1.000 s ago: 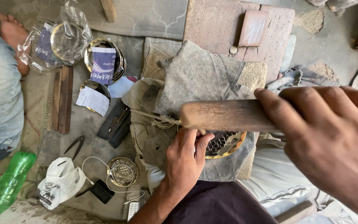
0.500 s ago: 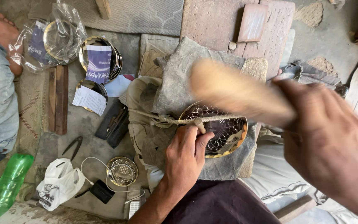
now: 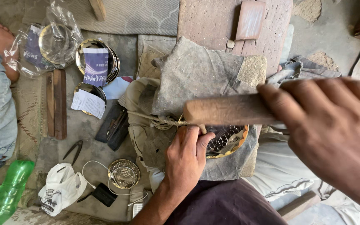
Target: The person sits on the floor holding a punch against a decorative brass plate resting on a padded cloth and strikes the punch with a wooden mallet, repositioning the punch repeatedly to work the patterned surface. At the end they set the plate aside and reach for another item.
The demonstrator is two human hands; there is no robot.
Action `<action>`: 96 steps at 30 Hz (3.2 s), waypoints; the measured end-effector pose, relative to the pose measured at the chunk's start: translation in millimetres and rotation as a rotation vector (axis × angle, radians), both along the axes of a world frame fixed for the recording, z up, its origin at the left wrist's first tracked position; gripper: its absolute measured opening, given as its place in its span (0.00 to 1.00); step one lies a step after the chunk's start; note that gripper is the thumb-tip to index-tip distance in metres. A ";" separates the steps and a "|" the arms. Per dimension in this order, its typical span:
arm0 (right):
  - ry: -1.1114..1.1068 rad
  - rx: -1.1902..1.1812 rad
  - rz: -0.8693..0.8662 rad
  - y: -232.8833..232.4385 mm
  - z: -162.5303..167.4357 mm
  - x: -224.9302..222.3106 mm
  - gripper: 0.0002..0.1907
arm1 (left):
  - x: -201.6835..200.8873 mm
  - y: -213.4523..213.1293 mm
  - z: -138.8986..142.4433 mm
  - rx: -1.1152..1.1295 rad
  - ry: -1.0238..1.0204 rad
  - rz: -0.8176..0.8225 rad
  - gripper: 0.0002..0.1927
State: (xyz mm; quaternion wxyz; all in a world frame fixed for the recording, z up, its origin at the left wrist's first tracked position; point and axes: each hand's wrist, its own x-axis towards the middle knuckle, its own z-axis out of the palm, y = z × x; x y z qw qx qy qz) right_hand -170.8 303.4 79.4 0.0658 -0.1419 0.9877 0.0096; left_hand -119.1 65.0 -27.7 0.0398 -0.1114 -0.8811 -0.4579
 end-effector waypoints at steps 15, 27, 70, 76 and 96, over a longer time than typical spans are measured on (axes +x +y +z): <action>-0.017 -0.127 -0.030 -4.1 -6.2 -4.6 0.28 | 0.1 -1.9 -2.2 -0.015 -0.045 -0.004 0.12; -0.090 -0.349 -0.114 -1.3 -8.7 -9.1 0.21 | -0.9 -0.5 -5.9 -0.041 -0.075 -0.035 0.15; 0.022 0.123 0.162 5.1 -23.6 12.1 0.21 | -7.0 -8.9 -2.1 -0.080 -0.108 -0.123 0.16; -0.024 -0.092 -0.011 6.0 -19.5 13.9 0.23 | -9.0 -10.2 2.5 -0.079 -0.146 -0.131 0.16; -0.054 -0.200 -0.053 3.4 -14.4 22.9 0.29 | -6.7 -18.5 4.6 0.009 -0.108 -0.125 0.13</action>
